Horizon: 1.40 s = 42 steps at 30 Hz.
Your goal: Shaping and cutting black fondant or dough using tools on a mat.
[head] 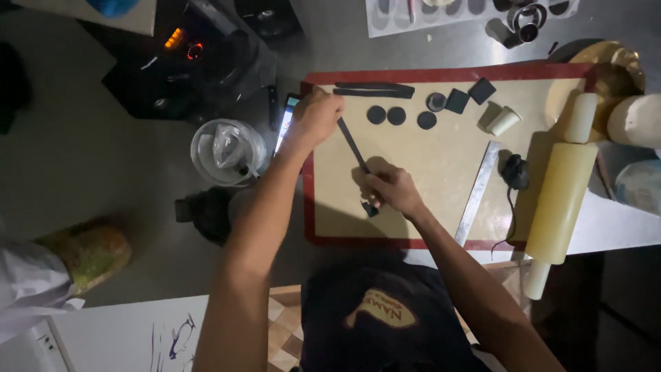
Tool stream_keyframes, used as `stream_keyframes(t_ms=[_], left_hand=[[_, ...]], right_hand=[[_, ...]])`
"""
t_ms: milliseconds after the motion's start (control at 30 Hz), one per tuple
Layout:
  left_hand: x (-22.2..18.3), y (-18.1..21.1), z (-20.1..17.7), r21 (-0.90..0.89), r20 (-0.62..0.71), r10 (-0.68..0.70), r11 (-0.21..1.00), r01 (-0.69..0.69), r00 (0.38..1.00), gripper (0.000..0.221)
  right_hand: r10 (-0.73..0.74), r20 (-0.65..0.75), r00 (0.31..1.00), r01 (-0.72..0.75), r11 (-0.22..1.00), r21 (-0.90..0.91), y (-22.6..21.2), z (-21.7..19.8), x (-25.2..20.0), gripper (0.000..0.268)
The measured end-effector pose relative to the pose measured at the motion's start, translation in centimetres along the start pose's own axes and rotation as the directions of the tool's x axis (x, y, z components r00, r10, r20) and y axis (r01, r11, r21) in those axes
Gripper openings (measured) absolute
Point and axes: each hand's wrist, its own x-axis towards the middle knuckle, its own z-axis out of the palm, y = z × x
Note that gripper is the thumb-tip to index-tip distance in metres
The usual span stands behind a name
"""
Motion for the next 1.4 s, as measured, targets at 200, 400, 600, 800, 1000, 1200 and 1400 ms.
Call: stream_keyframes(t_ms=[200, 400, 600, 800, 1000, 1200, 1400], left_hand=[[-0.4, 3.5, -1.9, -0.035, 0.155, -0.137, 0.989, 0.144, 0.978, 0.01], [-0.6, 3.0, -1.1, 0.01, 0.088, -0.064, 0.998, 0.063, 0.994, 0.013], [0.3, 1.0, 0.4, 0.174, -0.06, 0.019, 0.985, -0.008, 0.998, 0.015], [2.5, 0.5, -0.8, 0.197, -0.151, 0.011, 0.98, 0.02, 0.988, 0.018], [4.4, -1.4, 1.1, 0.22, -0.144, -0.019, 0.974, 0.051, 0.989, 0.022], [5.0, -0.6, 1.5, 0.2, -0.226, 0.119, 0.977, -0.074, 0.967, 0.026], [5.4, -1.6, 2.7, 0.203, -0.158, 0.161, 0.971, -0.128, 0.974, 0.02]], right_hand=[[-0.032, 0.015, 0.999, 0.034, 0.991, -0.131, 1.5, -0.3, -1.3, 0.026], [0.032, -0.037, 0.999, -0.035, 0.994, -0.101, 2.4, -0.5, -3.2, 0.025], [0.025, -0.067, 0.997, -0.038, 0.979, -0.202, 2.4, -0.9, -3.0, 0.029], [-0.565, -0.131, 0.814, 0.371, 0.681, -0.632, 0.0, -4.9, 2.0, 0.025], [-0.803, 0.021, 0.596, 0.381, 0.259, -0.888, -8.0, -7.4, 9.9, 0.042], [-0.688, 0.103, 0.719, 0.348, 0.227, -0.91, -9.5, -7.2, 12.5, 0.037], [-0.666, 0.106, 0.739, 0.348, 0.241, -0.906, -9.4, -7.0, 12.8, 0.027]])
